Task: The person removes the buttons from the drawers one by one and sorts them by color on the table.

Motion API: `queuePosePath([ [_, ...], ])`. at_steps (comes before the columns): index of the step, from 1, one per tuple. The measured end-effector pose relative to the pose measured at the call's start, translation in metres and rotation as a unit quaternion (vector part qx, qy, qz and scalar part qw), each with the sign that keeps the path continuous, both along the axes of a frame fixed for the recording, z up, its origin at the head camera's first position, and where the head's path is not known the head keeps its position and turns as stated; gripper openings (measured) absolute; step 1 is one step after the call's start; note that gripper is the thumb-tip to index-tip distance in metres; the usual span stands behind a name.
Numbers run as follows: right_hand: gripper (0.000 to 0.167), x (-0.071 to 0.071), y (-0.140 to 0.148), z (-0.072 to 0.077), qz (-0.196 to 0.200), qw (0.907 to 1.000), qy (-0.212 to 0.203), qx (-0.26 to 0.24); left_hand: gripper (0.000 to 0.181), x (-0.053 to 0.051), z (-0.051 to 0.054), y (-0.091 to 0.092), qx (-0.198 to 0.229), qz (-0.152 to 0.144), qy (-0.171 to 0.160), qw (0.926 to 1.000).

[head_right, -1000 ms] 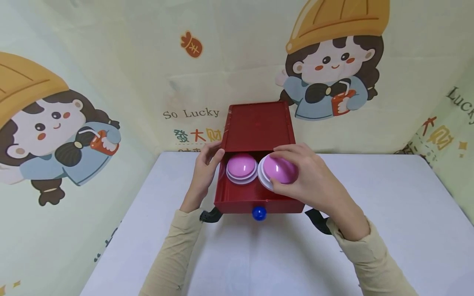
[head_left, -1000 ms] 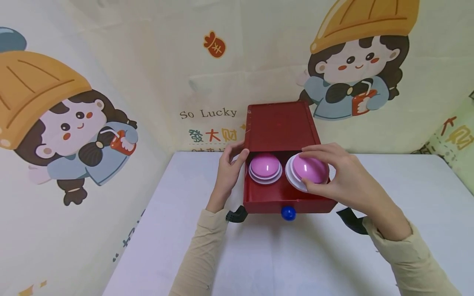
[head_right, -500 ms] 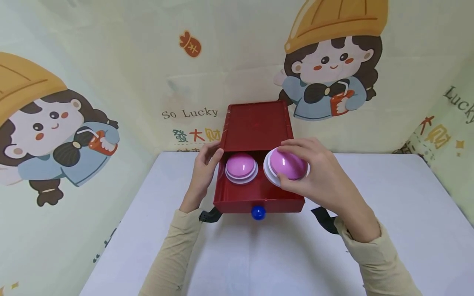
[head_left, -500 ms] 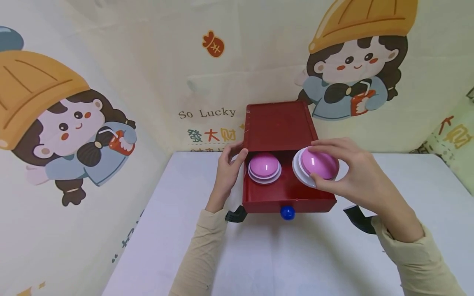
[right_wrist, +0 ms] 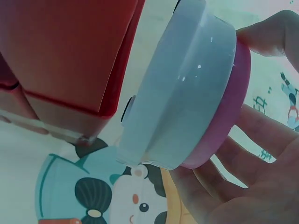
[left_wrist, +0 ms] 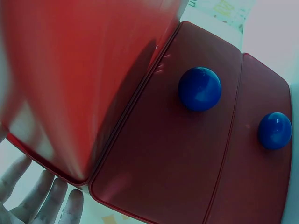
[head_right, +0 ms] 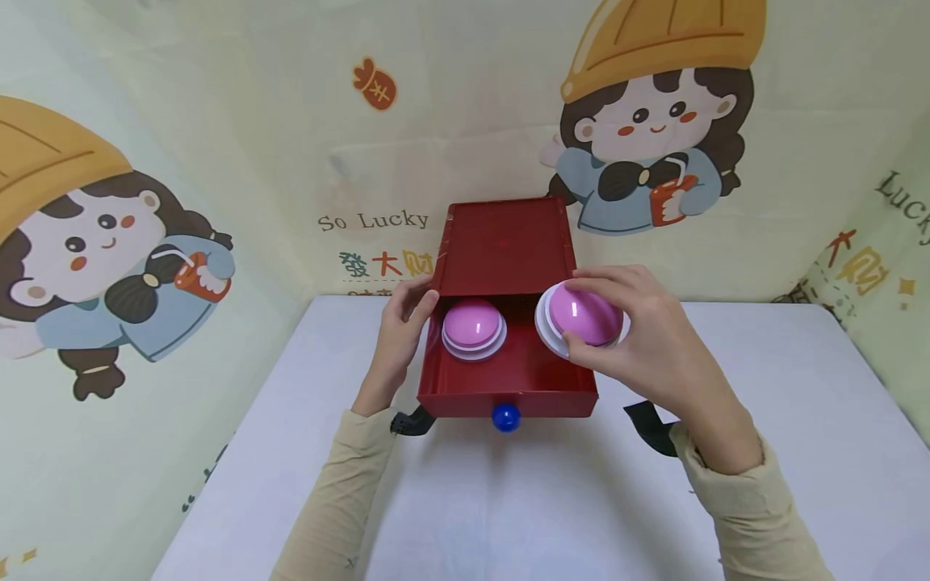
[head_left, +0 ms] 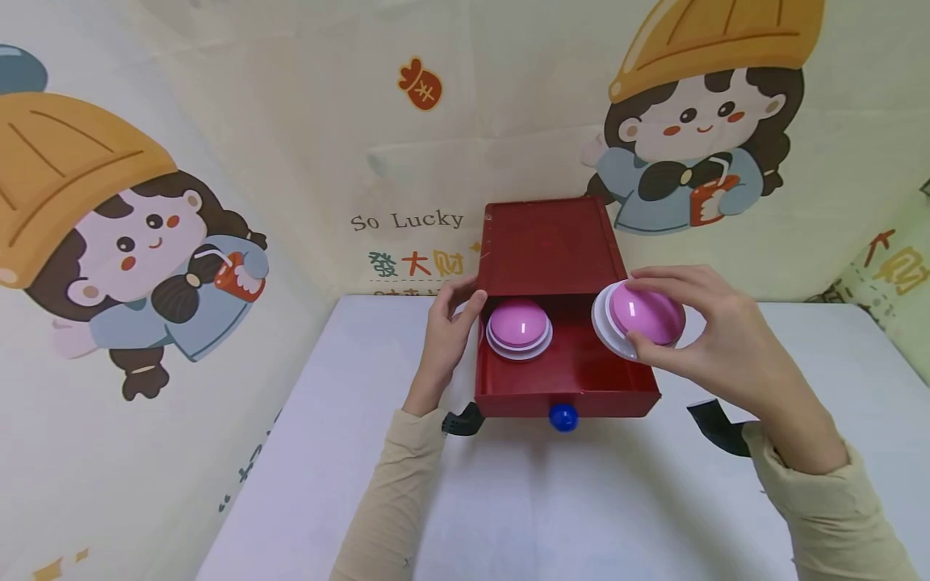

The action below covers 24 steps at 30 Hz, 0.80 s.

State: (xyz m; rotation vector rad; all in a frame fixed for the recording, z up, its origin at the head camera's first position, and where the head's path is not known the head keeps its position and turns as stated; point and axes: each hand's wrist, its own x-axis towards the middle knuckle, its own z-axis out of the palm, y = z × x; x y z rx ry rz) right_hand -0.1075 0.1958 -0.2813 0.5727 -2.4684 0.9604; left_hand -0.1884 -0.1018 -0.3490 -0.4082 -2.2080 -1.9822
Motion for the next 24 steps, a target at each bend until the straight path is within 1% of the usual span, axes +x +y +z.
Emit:
queuePosePath([
  [2, 0.063, 0.0, 0.002, 0.0, -0.005, 1.0, 0.006, 0.001, 0.043, -0.003, -0.004, 0.0, 0.002, 0.0, 0.001, 1.0],
  [4, 0.062, 0.0, 0.004, -0.001, -0.009, 0.9999, 0.012, 0.002, 0.043, -0.009, -0.012, -0.001, 0.004, 0.002, 0.006, 1.0],
  [7, 0.062, -0.001, 0.007, -0.001, -0.015, 0.9998, 0.009, 0.003, 0.042, -0.017, -0.024, -0.003, 0.007, 0.004, 0.013, 0.9999],
  [10, 0.063, -0.001, 0.01, -0.002, -0.022, 0.9997, 0.006, 0.004, 0.041, -0.019, -0.028, -0.003, 0.006, 0.006, 0.02, 0.9998],
  [12, 0.063, -0.002, 0.013, -0.003, -0.025, 0.9997, 0.002, 0.003, 0.041, -0.017, -0.025, -0.003, 0.008, 0.003, 0.018, 0.9998],
  [17, 0.065, -0.002, 0.018, -0.005, -0.03, 0.9995, -0.004, 0.002, 0.044, -0.005, -0.006, -0.001, 0.007, -0.005, 0.008, 0.9999],
  [19, 0.065, -0.002, 0.019, -0.005, -0.03, 0.9995, -0.003, 0.002, 0.044, 0.0, 0.0, -0.001, 0.003, -0.004, 0.005, 1.0],
  [24, 0.064, -0.002, 0.024, -0.006, -0.033, 0.9994, 0.003, 0.002, 0.044, 0.002, 0.003, -0.001, 0.0, -0.005, 0.002, 1.0],
])
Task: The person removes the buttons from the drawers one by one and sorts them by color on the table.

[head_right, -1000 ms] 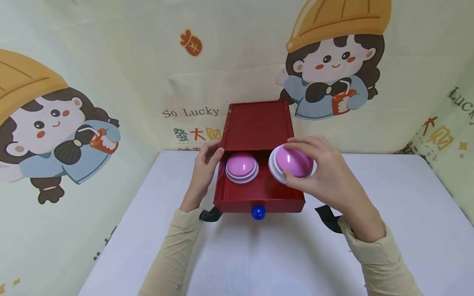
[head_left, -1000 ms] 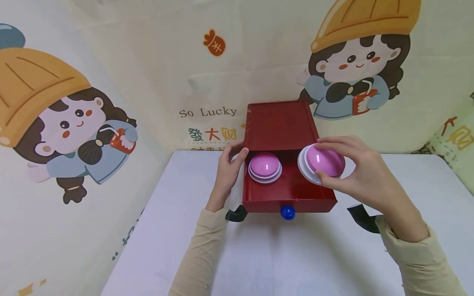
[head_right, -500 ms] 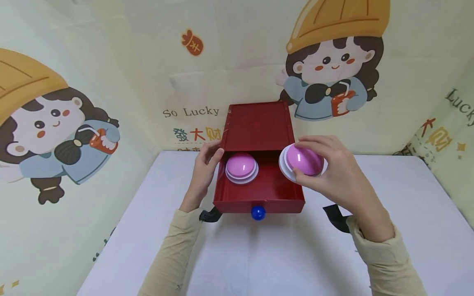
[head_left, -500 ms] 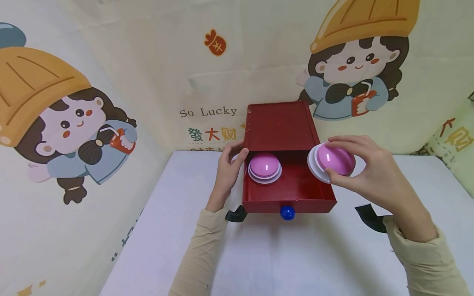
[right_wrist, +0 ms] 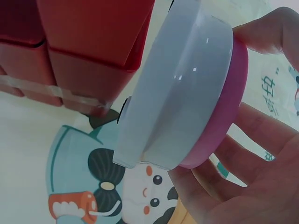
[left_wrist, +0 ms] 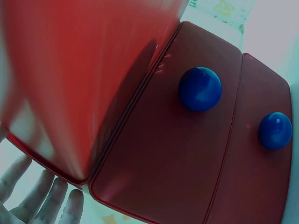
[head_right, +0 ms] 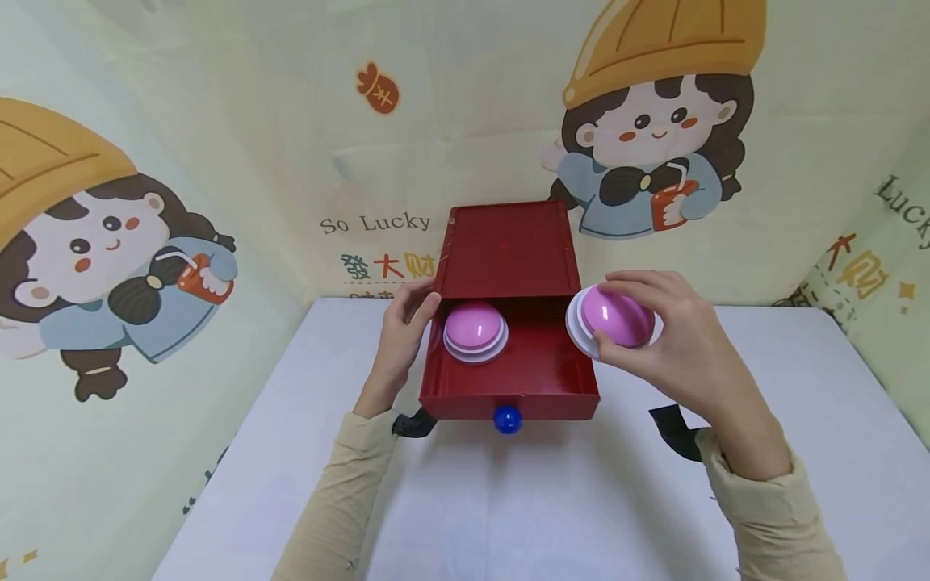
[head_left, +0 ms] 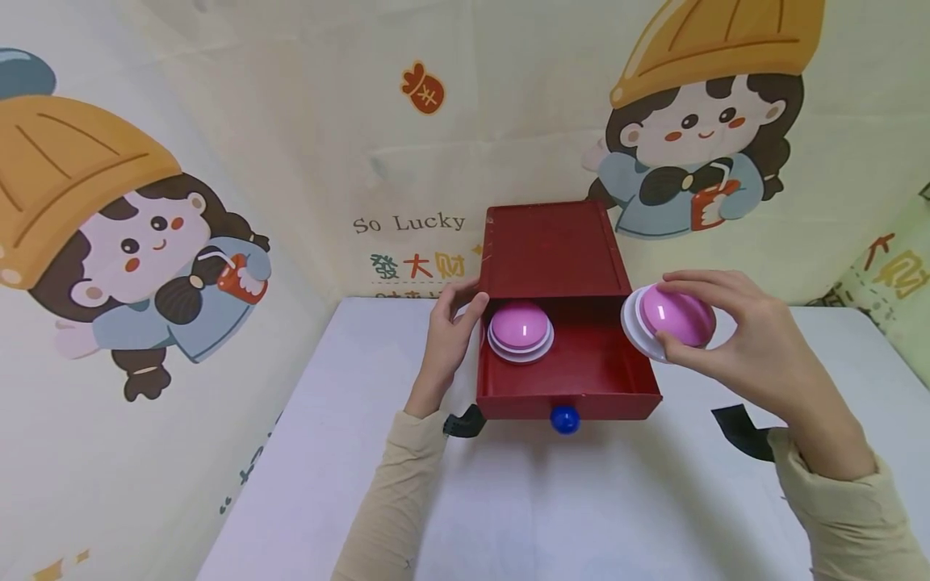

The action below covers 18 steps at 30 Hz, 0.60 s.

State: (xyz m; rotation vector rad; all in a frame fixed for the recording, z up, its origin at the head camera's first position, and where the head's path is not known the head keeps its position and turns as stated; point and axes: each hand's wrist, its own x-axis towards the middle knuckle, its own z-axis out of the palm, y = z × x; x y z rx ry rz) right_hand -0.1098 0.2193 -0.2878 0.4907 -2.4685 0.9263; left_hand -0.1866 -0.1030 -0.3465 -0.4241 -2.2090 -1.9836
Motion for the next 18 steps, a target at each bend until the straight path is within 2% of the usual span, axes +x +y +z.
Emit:
queuePosePath([
  [10, 0.065, 0.0, 0.009, -0.006, -0.02, 0.9996, -0.016, 0.011, 0.045, 0.0, -0.001, 0.0, 0.0, 0.001, 0.001, 1.0],
  [18, 0.064, -0.003, 0.017, -0.012, -0.02, 0.9994, -0.029, -0.007, 0.044, -0.018, -0.027, -0.002, 0.003, 0.013, 0.009, 0.9999],
])
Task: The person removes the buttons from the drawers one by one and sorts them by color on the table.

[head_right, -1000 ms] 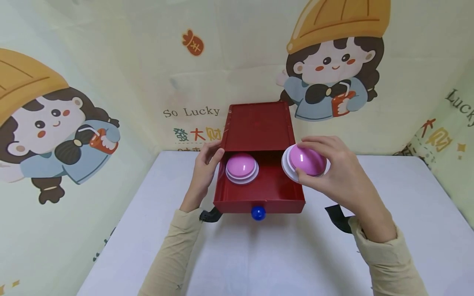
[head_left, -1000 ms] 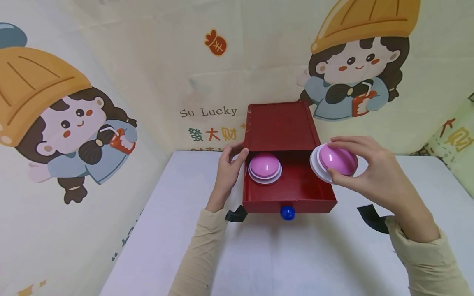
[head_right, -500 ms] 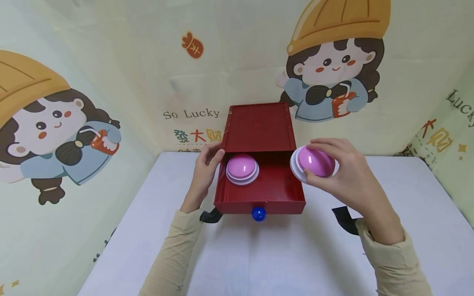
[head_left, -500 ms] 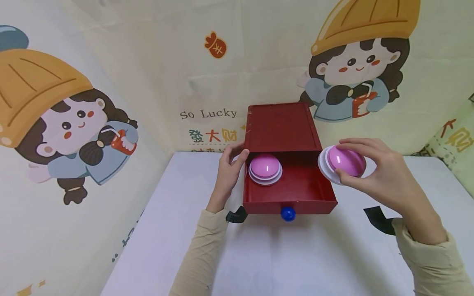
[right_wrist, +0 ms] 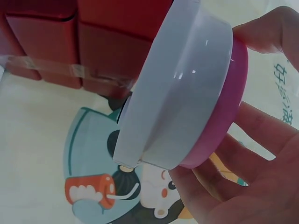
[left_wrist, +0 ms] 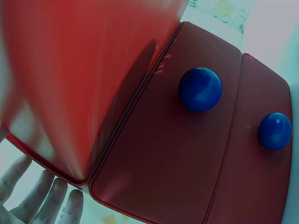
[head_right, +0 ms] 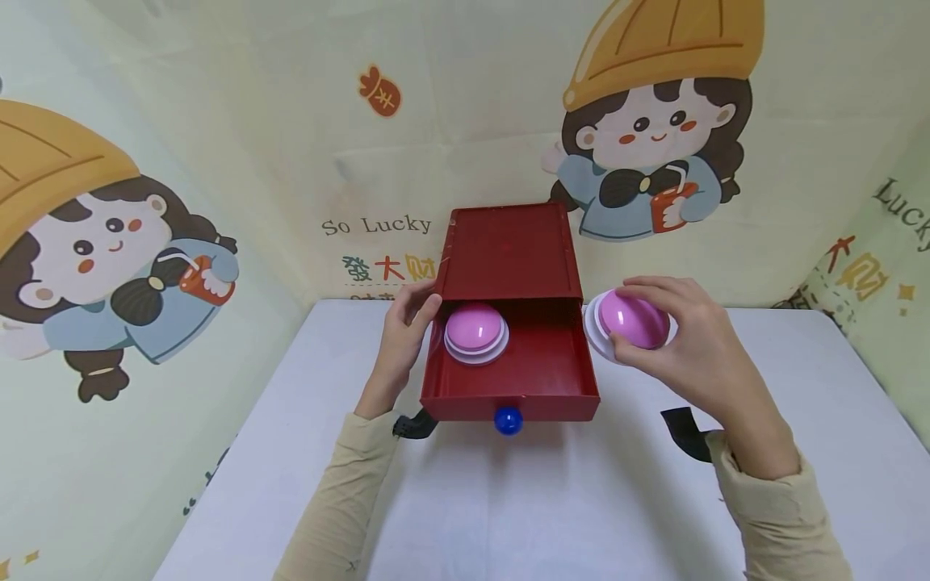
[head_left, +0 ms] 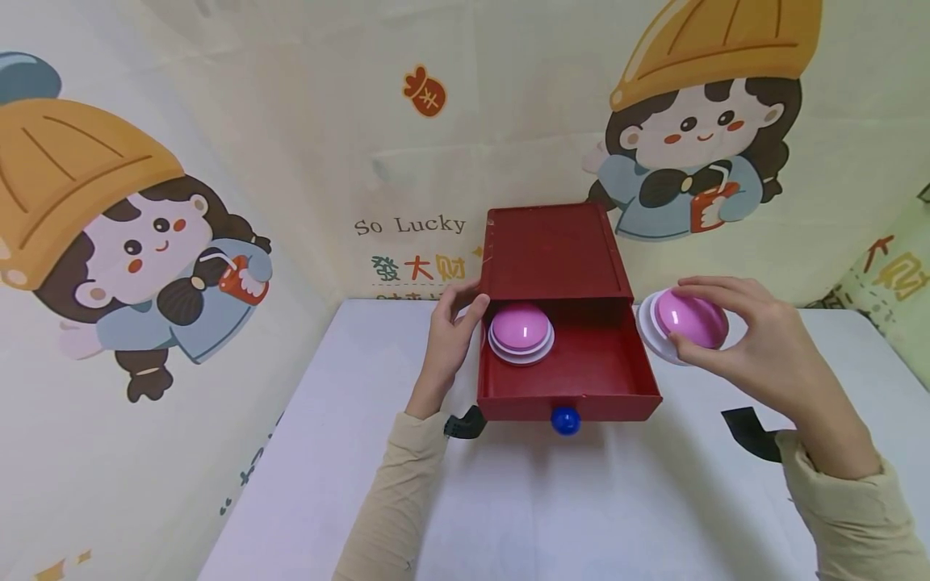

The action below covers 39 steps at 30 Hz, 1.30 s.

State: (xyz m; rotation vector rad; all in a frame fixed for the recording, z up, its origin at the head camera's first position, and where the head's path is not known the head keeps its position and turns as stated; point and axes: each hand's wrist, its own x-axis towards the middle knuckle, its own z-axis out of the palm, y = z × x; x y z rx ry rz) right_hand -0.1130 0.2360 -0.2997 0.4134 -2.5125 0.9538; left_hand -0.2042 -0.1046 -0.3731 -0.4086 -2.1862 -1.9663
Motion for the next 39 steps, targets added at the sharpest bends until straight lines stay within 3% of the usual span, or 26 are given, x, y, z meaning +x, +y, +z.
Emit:
queuePosePath([
  [11, 0.065, -0.004, 0.006, -0.01, -0.011, 0.9994, -0.032, 0.008, 0.044, -0.002, -0.004, -0.001, 0.001, 0.0, 0.007, 1.0],
  [23, 0.057, -0.019, 0.01, -0.028, -0.005, 0.9992, -0.04, 0.002, 0.045, -0.001, -0.003, -0.002, 0.003, 0.0, 0.007, 1.0],
  [33, 0.063, -0.029, 0.014, -0.044, -0.011, 0.9961, -0.086, 0.015, 0.044, 0.002, 0.001, -0.001, 0.006, -0.004, 0.005, 1.0],
  [39, 0.063, -0.034, 0.014, -0.054, -0.011, 0.9942, -0.107, 0.011, 0.042, -0.003, -0.002, -0.001, 0.006, -0.001, -0.001, 1.0],
])
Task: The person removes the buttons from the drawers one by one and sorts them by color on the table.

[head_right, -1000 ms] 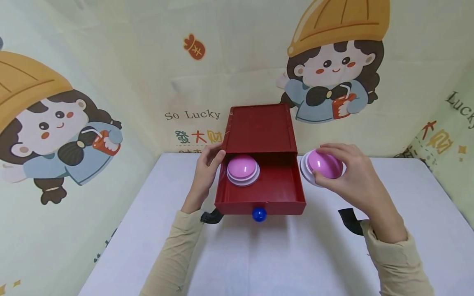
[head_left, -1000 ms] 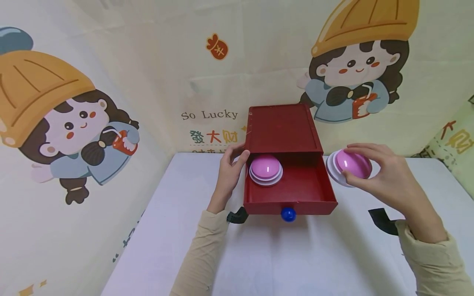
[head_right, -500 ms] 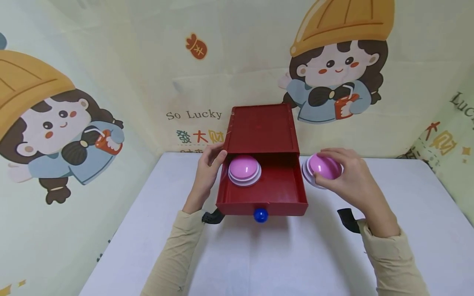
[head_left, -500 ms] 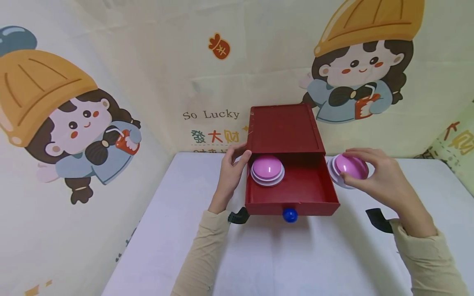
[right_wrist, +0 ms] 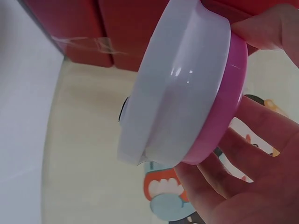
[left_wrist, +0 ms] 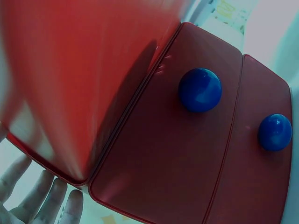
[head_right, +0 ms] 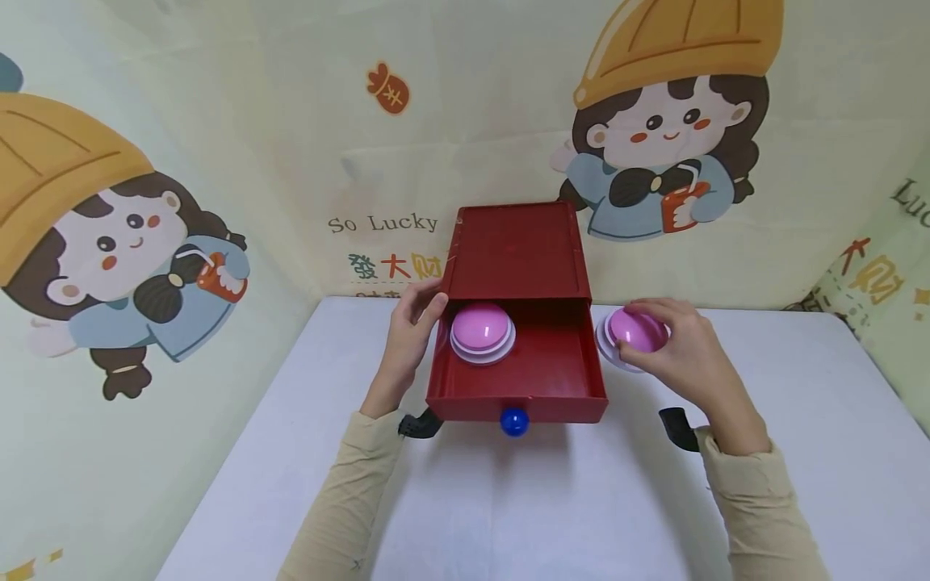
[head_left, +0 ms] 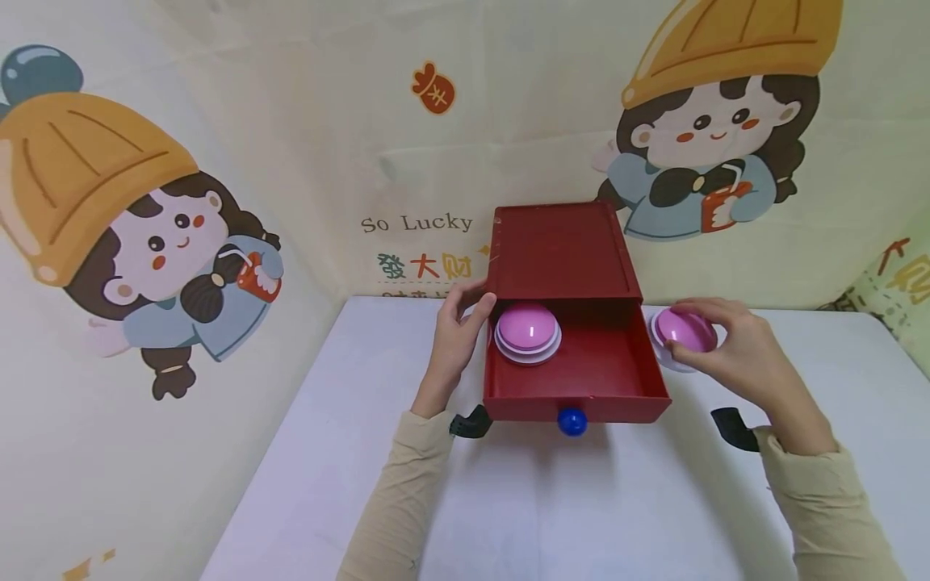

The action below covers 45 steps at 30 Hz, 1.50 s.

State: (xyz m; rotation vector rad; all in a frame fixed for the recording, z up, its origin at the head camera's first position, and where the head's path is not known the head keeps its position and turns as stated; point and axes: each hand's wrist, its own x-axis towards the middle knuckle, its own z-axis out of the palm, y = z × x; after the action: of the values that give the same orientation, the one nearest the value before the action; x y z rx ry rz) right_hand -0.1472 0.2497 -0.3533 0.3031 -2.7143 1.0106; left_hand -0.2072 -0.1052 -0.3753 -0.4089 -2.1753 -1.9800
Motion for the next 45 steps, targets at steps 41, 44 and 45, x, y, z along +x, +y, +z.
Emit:
queuePosePath([
  [41, 0.059, -0.023, 0.0, -0.068, 0.005, 0.9985, -0.053, -0.016, 0.039, 0.0, -0.001, 0.0, -0.004, 0.005, 0.014, 0.9999],
  [44, 0.059, -0.025, 0.0, -0.071, 0.007, 0.9979, -0.062, -0.015, 0.04, 0.0, -0.002, 0.0, -0.005, 0.006, 0.012, 0.9999],
  [45, 0.059, -0.025, 0.0, -0.072, 0.007, 0.9979, -0.063, -0.014, 0.04, 0.0, -0.001, 0.0, -0.004, 0.005, 0.012, 0.9999],
])
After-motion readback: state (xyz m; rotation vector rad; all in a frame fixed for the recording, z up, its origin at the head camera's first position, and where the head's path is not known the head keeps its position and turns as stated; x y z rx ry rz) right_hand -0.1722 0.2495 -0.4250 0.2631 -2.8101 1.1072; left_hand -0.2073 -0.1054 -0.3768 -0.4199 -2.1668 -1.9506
